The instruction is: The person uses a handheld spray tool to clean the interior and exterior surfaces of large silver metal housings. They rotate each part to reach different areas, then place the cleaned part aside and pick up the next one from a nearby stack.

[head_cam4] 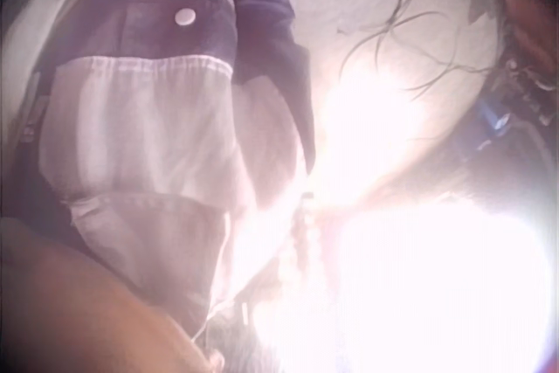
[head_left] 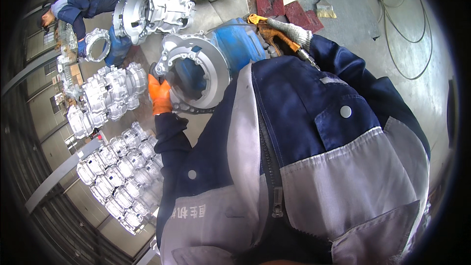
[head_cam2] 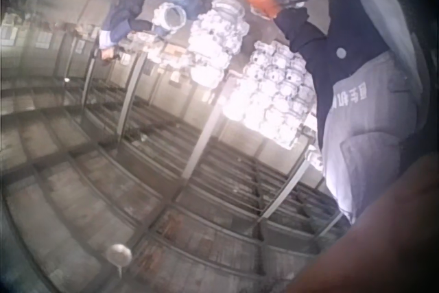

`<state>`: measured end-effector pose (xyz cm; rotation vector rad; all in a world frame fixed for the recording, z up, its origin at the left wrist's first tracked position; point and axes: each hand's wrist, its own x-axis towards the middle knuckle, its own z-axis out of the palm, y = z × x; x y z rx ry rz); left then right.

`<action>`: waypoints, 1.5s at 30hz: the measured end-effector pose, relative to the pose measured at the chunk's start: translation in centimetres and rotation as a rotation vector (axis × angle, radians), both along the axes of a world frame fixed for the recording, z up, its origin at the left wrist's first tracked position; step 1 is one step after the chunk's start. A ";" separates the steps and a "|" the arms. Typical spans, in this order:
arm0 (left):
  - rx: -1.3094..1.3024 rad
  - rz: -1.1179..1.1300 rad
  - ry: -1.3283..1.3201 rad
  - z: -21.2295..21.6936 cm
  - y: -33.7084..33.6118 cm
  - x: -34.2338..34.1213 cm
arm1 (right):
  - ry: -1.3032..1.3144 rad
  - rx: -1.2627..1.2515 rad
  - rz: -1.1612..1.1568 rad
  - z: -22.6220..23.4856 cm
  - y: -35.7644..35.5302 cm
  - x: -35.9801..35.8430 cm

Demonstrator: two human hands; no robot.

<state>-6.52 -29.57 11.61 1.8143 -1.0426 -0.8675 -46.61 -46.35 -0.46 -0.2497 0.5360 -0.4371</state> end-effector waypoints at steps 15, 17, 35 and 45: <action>-0.004 -0.059 -0.072 0.7 -0.2 -0.7 | -0.076 0.126 0.015 -3.5 0.3 0.6; -0.027 -0.082 -0.078 0.7 -0.2 -0.7 | -0.096 0.133 0.026 -3.7 0.3 0.6; -0.007 -0.051 -0.084 0.8 -0.2 -1.0 | -0.004 -0.004 0.032 -2.8 0.4 -0.9; 0.030 -0.025 -0.086 1.0 -0.1 -1.2 | 0.013 -0.047 0.066 -3.3 0.0 -1.1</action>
